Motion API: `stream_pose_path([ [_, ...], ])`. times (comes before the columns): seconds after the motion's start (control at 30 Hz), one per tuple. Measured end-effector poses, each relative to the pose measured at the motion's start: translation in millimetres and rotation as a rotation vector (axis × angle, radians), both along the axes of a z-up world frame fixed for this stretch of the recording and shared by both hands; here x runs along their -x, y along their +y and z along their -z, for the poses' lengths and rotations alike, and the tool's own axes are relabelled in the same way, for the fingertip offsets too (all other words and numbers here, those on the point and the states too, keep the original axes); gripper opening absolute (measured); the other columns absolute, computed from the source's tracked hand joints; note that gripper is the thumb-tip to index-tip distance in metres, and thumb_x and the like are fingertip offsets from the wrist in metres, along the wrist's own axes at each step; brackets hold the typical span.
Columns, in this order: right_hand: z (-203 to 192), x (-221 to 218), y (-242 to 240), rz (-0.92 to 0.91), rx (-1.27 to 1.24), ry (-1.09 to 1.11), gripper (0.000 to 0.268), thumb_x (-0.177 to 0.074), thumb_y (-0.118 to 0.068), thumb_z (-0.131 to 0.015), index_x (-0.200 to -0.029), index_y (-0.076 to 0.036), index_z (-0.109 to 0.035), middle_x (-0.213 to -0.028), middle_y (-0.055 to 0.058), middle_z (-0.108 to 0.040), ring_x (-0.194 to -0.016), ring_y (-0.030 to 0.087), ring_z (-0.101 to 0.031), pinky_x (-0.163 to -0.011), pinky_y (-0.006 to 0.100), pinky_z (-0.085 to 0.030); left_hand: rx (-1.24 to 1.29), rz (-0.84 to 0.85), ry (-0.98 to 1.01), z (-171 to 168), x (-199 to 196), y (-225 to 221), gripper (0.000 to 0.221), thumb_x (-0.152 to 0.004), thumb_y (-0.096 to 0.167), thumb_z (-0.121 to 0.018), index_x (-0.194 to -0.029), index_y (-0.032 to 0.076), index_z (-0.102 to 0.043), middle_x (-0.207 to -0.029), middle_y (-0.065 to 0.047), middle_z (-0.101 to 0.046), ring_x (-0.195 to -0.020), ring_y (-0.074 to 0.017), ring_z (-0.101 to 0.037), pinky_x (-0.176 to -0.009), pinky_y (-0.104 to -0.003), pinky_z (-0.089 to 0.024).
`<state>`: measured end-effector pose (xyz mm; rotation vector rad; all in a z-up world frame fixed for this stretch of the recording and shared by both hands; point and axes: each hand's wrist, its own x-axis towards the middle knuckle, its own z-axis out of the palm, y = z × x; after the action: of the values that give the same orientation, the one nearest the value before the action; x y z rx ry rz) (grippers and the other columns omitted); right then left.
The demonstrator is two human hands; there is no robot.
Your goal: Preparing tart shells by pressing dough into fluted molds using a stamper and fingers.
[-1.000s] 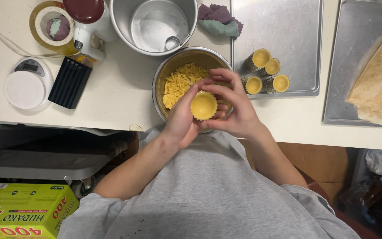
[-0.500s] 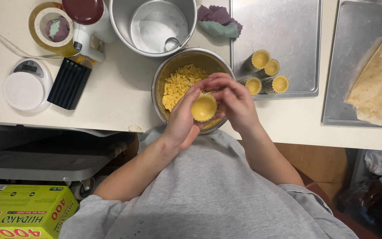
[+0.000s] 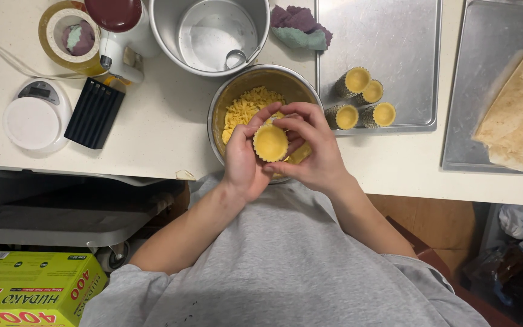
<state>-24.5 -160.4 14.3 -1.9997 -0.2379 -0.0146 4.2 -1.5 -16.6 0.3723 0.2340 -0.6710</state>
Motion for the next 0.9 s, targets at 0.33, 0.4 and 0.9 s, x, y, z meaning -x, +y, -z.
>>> stream_pose_path([
  [0.33,12.4,3.2,-4.4,-0.024,-0.306,0.053,0.048,-0.087,-0.009,-0.085,-0.130,-0.001,-0.065,-0.145,0.012,-0.047,-0.131,0.021,-0.062,-0.106,0.033,-0.059,-0.197,0.144,-0.053,-3.9,3.6,2.0,0.046,-0.109,0.034,-0.030,-0.146,0.010,-0.046,-0.118,-0.012,-0.065,-0.096,-0.0241,-0.067,-0.087,-0.043,-0.055],
  [0.4,18.5,3.1,-1.7,0.078,-0.200,-0.012,0.030,-0.090,-0.005,-0.085,-0.115,0.001,-0.070,-0.132,0.011,-0.055,-0.116,0.017,-0.068,-0.098,0.029,-0.064,-0.161,0.121,-0.118,-1.5,4.8,1.2,0.041,-0.111,0.029,-0.032,-0.144,0.007,-0.044,-0.122,-0.014,-0.063,-0.104,-0.0240,-0.066,-0.095,-0.039,-0.054],
  [0.9,15.7,0.5,4.7,0.128,-0.132,-0.096,0.015,-0.090,0.000,-0.081,-0.101,0.003,-0.072,-0.116,0.008,-0.062,-0.089,0.009,-0.068,-0.072,0.021,-0.059,-0.205,0.090,-0.187,-4.4,4.7,3.3,0.039,-0.107,0.020,-0.036,-0.143,0.006,-0.046,-0.127,-0.014,-0.059,-0.116,-0.0212,-0.060,-0.099,-0.036,-0.052],
])
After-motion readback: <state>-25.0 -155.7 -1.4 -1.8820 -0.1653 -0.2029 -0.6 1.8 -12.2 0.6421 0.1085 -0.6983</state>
